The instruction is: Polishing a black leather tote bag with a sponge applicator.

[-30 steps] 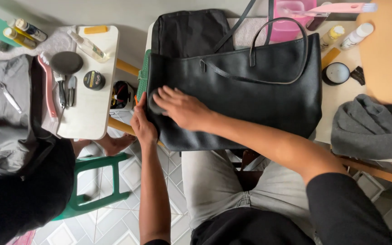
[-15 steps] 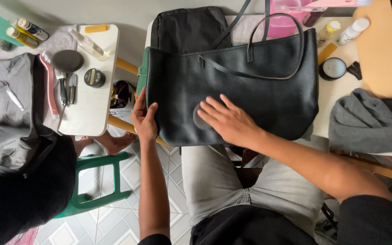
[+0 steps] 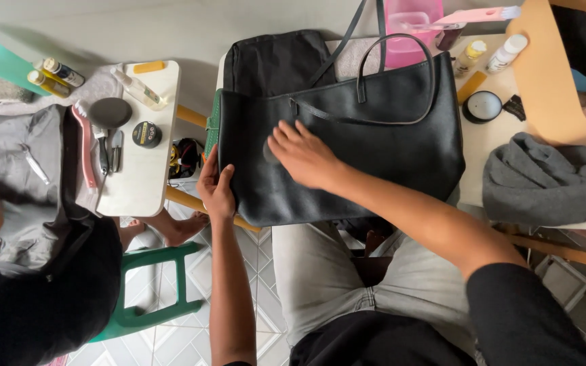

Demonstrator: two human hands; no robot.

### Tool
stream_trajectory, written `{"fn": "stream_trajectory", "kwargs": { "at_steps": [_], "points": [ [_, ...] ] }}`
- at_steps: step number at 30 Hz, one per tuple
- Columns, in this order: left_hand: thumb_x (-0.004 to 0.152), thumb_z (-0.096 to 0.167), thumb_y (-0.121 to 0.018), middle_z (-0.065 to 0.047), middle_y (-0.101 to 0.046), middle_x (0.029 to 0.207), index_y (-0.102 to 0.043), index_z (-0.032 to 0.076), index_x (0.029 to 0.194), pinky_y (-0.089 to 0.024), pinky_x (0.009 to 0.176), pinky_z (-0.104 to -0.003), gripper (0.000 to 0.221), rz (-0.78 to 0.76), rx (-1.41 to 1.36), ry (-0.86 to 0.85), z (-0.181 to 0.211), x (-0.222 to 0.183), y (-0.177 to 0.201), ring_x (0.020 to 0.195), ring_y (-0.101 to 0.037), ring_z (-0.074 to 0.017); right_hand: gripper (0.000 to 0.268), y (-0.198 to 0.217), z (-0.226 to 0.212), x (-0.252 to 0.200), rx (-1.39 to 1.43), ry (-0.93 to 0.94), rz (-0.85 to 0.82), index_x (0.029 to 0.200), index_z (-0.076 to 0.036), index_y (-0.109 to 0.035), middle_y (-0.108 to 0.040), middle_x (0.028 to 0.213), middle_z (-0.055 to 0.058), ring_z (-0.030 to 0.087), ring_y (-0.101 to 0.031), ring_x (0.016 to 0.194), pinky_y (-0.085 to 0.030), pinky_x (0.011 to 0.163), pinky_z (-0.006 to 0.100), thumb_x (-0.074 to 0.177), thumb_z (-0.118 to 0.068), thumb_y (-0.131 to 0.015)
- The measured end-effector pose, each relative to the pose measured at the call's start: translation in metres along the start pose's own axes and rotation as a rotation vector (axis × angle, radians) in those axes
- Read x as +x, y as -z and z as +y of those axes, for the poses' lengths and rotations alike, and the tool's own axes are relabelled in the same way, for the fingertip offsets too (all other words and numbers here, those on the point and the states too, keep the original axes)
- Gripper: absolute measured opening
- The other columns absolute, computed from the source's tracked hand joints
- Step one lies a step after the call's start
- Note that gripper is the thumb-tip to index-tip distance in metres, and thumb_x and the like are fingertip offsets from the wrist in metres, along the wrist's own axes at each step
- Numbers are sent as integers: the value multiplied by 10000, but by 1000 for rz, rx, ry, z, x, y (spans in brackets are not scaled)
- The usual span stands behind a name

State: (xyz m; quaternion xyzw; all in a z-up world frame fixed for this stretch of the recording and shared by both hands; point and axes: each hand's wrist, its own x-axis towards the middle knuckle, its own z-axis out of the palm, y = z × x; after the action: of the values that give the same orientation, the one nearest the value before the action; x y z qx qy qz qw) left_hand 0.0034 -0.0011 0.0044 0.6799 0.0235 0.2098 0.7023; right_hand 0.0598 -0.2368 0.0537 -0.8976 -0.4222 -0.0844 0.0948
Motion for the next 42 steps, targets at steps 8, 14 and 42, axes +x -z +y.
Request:
{"fn": "stream_trajectory", "kwargs": {
  "at_steps": [8, 14, 42],
  "points": [
    [925, -47, -655, -148, -701, 1253, -542, 12, 1465, -607, 795, -319, 555, -22, -10, -9, -4, 3, 5, 1012, -664, -160, 408, 37, 20, -104, 4, 186, 123, 1362, -225, -666, -685, 1343, 122, 295, -555, 1364, -415, 1127, 473, 991, -124, -530],
    [929, -47, -648, -140, -700, 1246, -541, 5, 1462, -602, 763, -292, 546, -17, -13, -24, 2, 1, 3, 983, -667, -143, 408, 15, 92, -72, -183, 36, 200, 1361, -171, -666, -677, 1336, 171, 338, -577, 1329, -485, 1045, 464, 965, -116, -582],
    [933, -72, -636, -196, -695, 1242, -542, -21, 1448, -610, 778, -316, 526, -7, -92, -37, -7, 3, 4, 1000, -687, -189, 525, 60, 34, -282, -218, -358, 287, 1412, -163, -663, -607, 1505, 137, 355, -514, 1444, -388, 1174, 550, 902, -68, -580]
  ]
}}
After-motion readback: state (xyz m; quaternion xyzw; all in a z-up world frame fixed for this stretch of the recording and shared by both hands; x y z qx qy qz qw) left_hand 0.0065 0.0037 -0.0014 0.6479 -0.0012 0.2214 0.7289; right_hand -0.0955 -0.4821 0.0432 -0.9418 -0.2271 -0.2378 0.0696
